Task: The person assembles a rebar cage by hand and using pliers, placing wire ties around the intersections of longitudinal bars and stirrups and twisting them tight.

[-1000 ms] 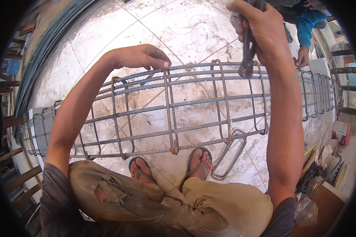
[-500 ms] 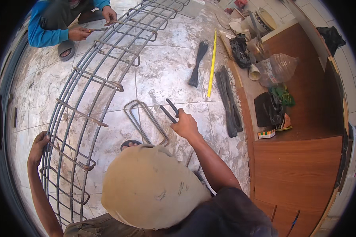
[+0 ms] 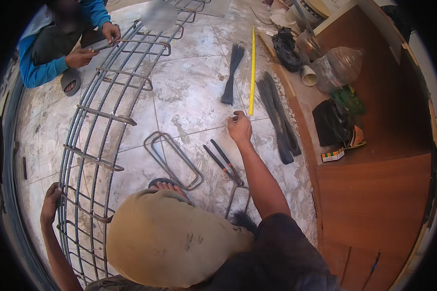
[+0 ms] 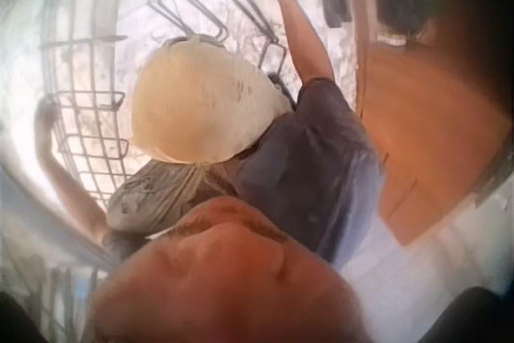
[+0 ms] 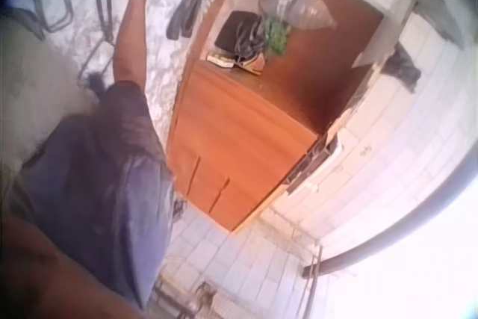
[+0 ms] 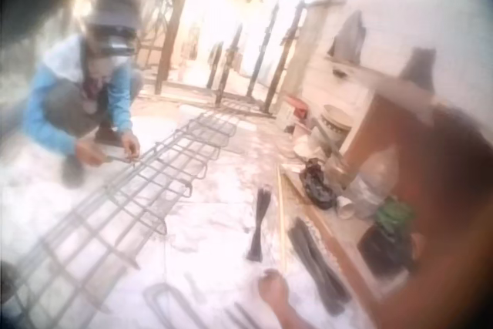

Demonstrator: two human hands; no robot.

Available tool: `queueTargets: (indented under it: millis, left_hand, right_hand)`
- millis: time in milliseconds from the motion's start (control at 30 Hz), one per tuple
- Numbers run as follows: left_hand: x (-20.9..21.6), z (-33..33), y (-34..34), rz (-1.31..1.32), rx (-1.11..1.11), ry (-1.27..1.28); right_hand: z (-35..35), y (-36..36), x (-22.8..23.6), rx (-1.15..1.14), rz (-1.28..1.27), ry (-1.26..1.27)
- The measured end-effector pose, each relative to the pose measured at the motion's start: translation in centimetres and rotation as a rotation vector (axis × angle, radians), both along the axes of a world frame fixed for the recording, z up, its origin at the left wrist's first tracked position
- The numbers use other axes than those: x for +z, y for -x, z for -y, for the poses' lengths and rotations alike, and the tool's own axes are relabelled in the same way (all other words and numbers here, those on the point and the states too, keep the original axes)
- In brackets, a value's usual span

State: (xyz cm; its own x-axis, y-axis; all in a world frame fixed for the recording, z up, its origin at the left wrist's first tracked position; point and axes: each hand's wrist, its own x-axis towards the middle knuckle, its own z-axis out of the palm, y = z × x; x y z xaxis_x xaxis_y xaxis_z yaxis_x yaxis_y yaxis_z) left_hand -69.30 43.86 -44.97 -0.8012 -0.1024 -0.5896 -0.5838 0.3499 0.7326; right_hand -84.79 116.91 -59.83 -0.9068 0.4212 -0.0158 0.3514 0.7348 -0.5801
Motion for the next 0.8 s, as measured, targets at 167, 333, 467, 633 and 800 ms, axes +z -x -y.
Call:
queueTargets:
  millis: [167, 333, 467, 633, 800]
  left_hand:
    - [-0.1, 0.7, -0.1, 0.033, 0.044, 0.045]
    - [-0.4, 1.8, -0.2, 0.015, 0.008, 0.018]
    - [-0.4, 2.1, -0.3, 0.02, -0.02, -0.001]
    - [-0.2, 1.4, -0.5, -0.012, 0.005, 0.04]
    - [-0.1, 0.2, -0.4, -0.039, 0.024, 0.059]
  right_hand:
    - [-4.0, 6.9, -4.9, -0.097, -0.085, 0.006]
    - [-4.1, 7.4, -6.0, -0.111, -0.209, 0.068]
    - [-3.2, 7.0, -5.5, 0.048, -0.256, 0.203]
    - [-3.2, 6.6, -4.7, 0.091, -0.269, 0.131]
    - [-3.9, 6.7, -2.6, 0.048, -0.292, 0.49]
